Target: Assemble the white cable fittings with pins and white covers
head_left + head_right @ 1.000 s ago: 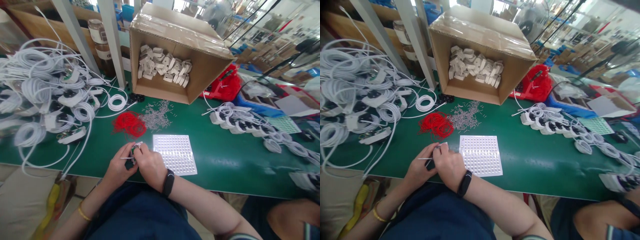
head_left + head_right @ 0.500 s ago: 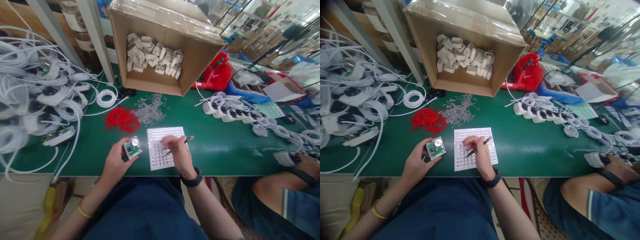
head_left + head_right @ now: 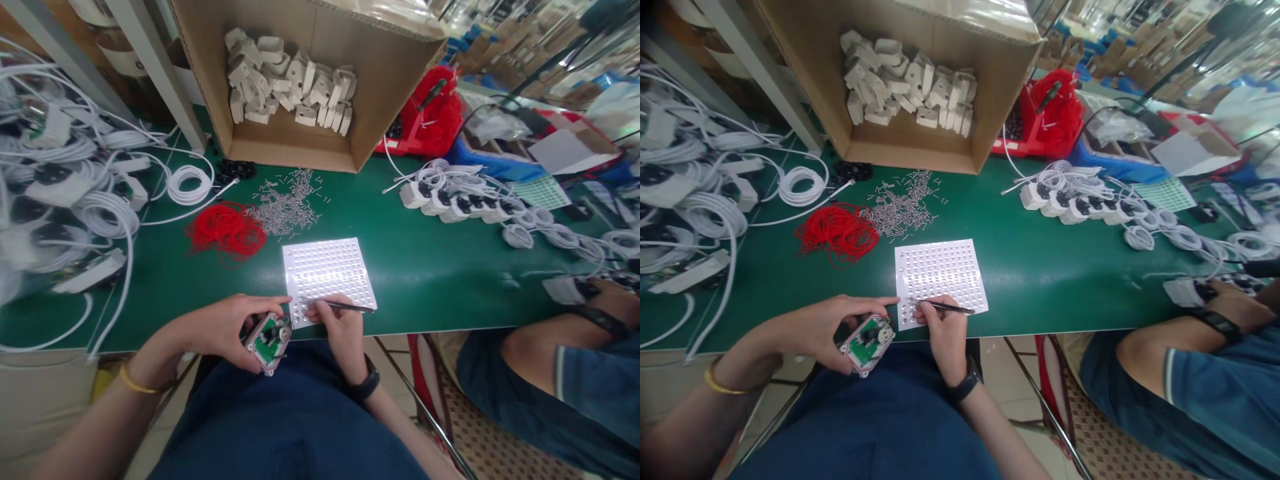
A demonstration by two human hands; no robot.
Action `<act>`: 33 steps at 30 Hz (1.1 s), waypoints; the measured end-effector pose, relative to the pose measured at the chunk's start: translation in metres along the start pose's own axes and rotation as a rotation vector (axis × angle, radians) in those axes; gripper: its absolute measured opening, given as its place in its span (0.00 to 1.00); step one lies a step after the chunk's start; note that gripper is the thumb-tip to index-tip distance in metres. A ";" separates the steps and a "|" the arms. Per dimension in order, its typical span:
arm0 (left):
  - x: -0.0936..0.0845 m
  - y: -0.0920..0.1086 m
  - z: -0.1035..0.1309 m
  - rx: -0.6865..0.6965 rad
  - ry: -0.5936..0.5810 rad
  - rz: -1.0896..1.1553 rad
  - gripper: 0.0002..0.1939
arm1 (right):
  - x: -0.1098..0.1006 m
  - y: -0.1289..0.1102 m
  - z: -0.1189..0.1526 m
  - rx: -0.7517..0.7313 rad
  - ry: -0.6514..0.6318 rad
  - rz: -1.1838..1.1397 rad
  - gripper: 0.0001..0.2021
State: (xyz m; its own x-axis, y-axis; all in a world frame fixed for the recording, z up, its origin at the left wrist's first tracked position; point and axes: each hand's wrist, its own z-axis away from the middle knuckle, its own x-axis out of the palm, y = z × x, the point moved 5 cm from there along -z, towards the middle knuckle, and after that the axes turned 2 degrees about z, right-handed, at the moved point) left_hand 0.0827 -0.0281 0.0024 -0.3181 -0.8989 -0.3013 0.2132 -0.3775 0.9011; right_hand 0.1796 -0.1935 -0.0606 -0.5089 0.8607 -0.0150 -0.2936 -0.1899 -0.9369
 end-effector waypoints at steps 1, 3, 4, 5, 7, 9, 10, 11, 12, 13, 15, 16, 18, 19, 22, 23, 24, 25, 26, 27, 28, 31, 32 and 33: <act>-0.001 0.003 -0.002 -0.004 -0.014 -0.034 0.30 | 0.000 0.000 0.000 -0.009 0.009 0.004 0.14; -0.001 0.008 -0.006 0.000 -0.033 -0.084 0.31 | 0.001 -0.001 0.002 -0.026 0.012 0.013 0.13; -0.001 0.010 -0.007 0.007 -0.039 -0.101 0.30 | 0.001 -0.002 0.002 -0.032 0.005 0.020 0.13; -0.001 0.013 -0.008 0.016 -0.044 -0.107 0.30 | 0.001 -0.003 0.003 -0.038 -0.006 0.032 0.13; 0.000 0.016 -0.009 0.026 -0.045 -0.096 0.30 | 0.001 -0.006 0.003 -0.050 -0.035 0.066 0.12; 0.000 0.017 -0.010 0.024 -0.026 -0.073 0.32 | 0.000 -0.006 0.003 -0.056 -0.063 0.094 0.12; 0.000 0.017 -0.010 0.019 -0.015 -0.062 0.34 | 0.000 -0.006 0.003 -0.057 -0.073 0.097 0.12; 0.000 0.015 -0.009 0.014 -0.003 -0.048 0.36 | -0.001 -0.005 0.003 -0.056 -0.079 0.096 0.13; 0.000 0.013 -0.008 0.007 0.008 -0.024 0.38 | -0.001 -0.005 0.002 -0.057 -0.084 0.097 0.13; 0.001 0.009 -0.007 -0.001 0.018 0.015 0.38 | -0.001 -0.004 0.002 -0.058 -0.088 0.102 0.13; 0.002 -0.002 -0.001 -0.037 0.056 0.138 0.37 | -0.001 -0.003 0.002 -0.058 -0.085 0.103 0.12; 0.002 -0.009 0.004 -0.067 0.108 0.217 0.36 | 0.000 -0.003 0.002 -0.055 -0.081 0.091 0.12; -0.001 -0.026 0.019 -0.140 0.302 0.362 0.33 | 0.001 -0.004 0.003 -0.052 -0.069 0.049 0.11; -0.003 -0.034 0.028 -0.179 0.435 0.416 0.33 | 0.002 -0.005 0.004 -0.052 -0.061 0.030 0.11; -0.002 -0.048 0.058 -0.238 0.831 0.504 0.34 | 0.001 -0.006 0.006 -0.055 -0.051 0.001 0.11; 0.000 -0.049 0.065 -0.230 0.929 0.517 0.35 | 0.001 -0.005 0.007 -0.051 -0.055 -0.015 0.11; 0.004 -0.048 0.070 -0.208 1.004 0.531 0.36 | -0.001 -0.004 0.008 -0.046 -0.060 -0.037 0.11; 0.009 -0.047 0.072 -0.174 1.055 0.545 0.36 | -0.002 -0.002 0.008 -0.044 -0.063 -0.061 0.12; 0.013 -0.044 0.071 -0.134 1.082 0.561 0.36 | -0.004 -0.002 0.008 -0.047 -0.060 -0.087 0.12; 0.017 -0.042 0.068 -0.093 1.089 0.578 0.36 | -0.006 -0.002 0.008 -0.049 -0.047 -0.120 0.11; 0.021 -0.041 0.064 -0.052 1.085 0.594 0.35 | -0.007 -0.003 0.008 -0.046 -0.029 -0.165 0.11; 0.023 -0.040 0.046 0.071 1.044 0.604 0.34 | 0.003 -0.013 0.005 0.017 -0.047 -0.357 0.11; 0.022 -0.040 0.041 0.102 1.035 0.598 0.34 | 0.011 -0.020 0.005 0.045 -0.092 -0.422 0.11; 0.020 -0.041 0.037 0.123 1.029 0.591 0.34 | 0.022 -0.027 0.005 0.066 -0.147 -0.474 0.11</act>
State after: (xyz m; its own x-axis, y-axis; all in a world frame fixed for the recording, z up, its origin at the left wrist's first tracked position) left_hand 0.0331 -0.0219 -0.0292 0.7016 -0.7037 0.1120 -0.0299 0.1280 0.9913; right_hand 0.1723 -0.1723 -0.0338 -0.4145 0.7846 0.4611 -0.5681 0.1727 -0.8046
